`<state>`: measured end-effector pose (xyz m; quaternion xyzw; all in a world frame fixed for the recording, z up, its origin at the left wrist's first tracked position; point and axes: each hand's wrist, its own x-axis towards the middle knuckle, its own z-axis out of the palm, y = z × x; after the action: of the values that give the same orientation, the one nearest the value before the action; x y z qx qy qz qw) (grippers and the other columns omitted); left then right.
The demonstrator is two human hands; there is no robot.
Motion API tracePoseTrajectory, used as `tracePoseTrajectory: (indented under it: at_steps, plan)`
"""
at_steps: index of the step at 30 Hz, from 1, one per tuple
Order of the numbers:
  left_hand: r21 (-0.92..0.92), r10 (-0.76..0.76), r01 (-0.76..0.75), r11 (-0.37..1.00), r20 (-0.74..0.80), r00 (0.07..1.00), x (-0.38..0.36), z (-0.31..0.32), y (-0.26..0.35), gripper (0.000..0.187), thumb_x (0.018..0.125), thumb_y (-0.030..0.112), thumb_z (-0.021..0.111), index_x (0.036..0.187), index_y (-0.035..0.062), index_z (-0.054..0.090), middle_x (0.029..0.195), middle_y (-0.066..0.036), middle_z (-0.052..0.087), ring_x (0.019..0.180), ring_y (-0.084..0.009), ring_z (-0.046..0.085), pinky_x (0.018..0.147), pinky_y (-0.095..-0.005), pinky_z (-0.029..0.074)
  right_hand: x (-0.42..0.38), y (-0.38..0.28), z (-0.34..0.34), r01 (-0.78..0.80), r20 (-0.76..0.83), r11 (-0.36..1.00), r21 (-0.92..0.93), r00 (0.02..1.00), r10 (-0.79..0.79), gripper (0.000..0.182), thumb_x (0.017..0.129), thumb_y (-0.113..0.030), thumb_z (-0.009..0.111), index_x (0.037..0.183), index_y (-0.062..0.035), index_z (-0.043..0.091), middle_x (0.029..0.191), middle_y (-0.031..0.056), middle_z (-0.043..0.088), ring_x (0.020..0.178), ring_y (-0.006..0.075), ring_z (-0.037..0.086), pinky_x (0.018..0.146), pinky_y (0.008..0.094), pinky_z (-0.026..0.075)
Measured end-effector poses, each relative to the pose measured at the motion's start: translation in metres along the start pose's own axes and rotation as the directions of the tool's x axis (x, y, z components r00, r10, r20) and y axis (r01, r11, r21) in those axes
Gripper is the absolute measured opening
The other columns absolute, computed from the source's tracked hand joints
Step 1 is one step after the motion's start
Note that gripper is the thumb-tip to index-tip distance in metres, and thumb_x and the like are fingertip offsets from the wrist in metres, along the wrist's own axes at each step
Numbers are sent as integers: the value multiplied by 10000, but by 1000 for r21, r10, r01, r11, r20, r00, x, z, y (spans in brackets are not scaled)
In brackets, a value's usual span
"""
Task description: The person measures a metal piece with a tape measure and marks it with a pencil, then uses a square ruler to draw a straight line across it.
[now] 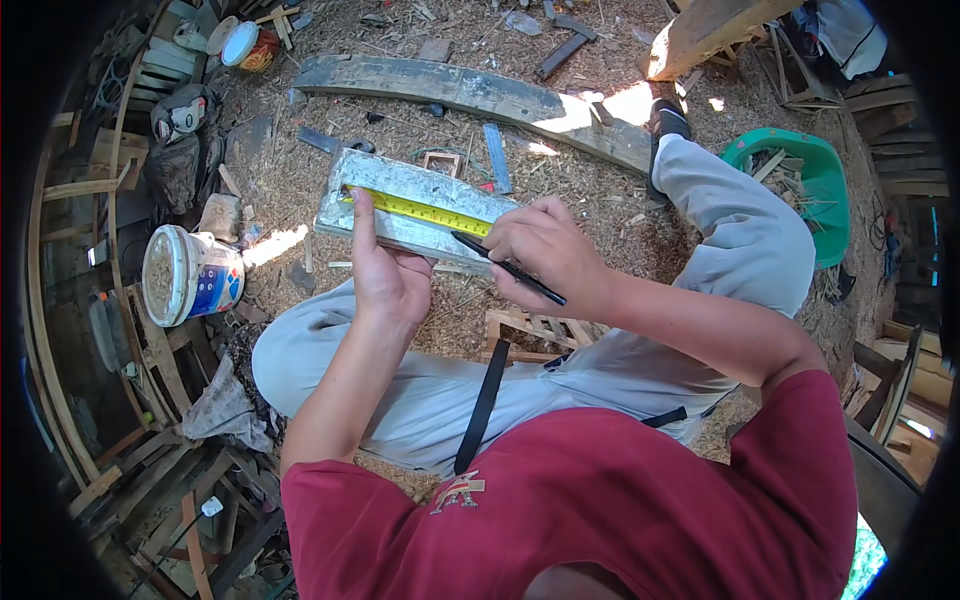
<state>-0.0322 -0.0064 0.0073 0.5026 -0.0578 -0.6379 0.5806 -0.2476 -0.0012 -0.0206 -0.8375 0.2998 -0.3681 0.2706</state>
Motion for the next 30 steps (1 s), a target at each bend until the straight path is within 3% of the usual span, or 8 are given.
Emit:
tracePoseTrajectory:
  at_steps: [13, 16, 25, 30]
  plan:
    - [-12, 1, -1, 1000, -14, 1000, -3, 3, 2, 605, 1048, 568, 537, 1436, 105, 515, 1383, -95, 620, 1265, -265, 624, 1067, -483, 513, 0, -3, -4, 0, 62, 1000, 19, 998, -1, 213, 857, -101, 740, 1001, -120, 583, 1050, 12, 679, 1073, 219, 641, 944, 424, 359]
    - [-8, 2, -2, 1000, -10, 1000, -4, 3, 3, 606, 1046, 569, 539, 1436, 106, 515, 1382, -94, 620, 1265, -264, 624, 1063, -481, 516, 1, -3, -4, 10, 49, 1000, 28, 999, -11, 202, 857, -136, 730, 1005, -116, 594, 981, 46, 679, 1050, 228, 652, 919, 418, 368]
    - [35, 12, -11, 999, -5, 1000, -2, 0, 1, 707, 995, 638, 589, 1455, 111, 484, 1383, -90, 602, 1275, -251, 612, 1069, -474, 513, 1, -4, -3, 13, 78, 1000, 9, 997, -14, 182, 871, -157, 728, 1005, -117, 613, 970, 25, 670, 1066, 207, 644, 927, 424, 354]
    - [4, 13, -12, 1000, -12, 1000, -3, 2, 2, 650, 1019, 604, 568, 1434, 107, 512, 1374, -89, 619, 1261, -259, 623, 1055, -471, 520, 0, -4, -4, 19, 129, 1000, -1, 991, -19, 225, 845, -132, 762, 998, -140, 597, 1063, -10, 686, 1113, 216, 632, 949, 440, 340]
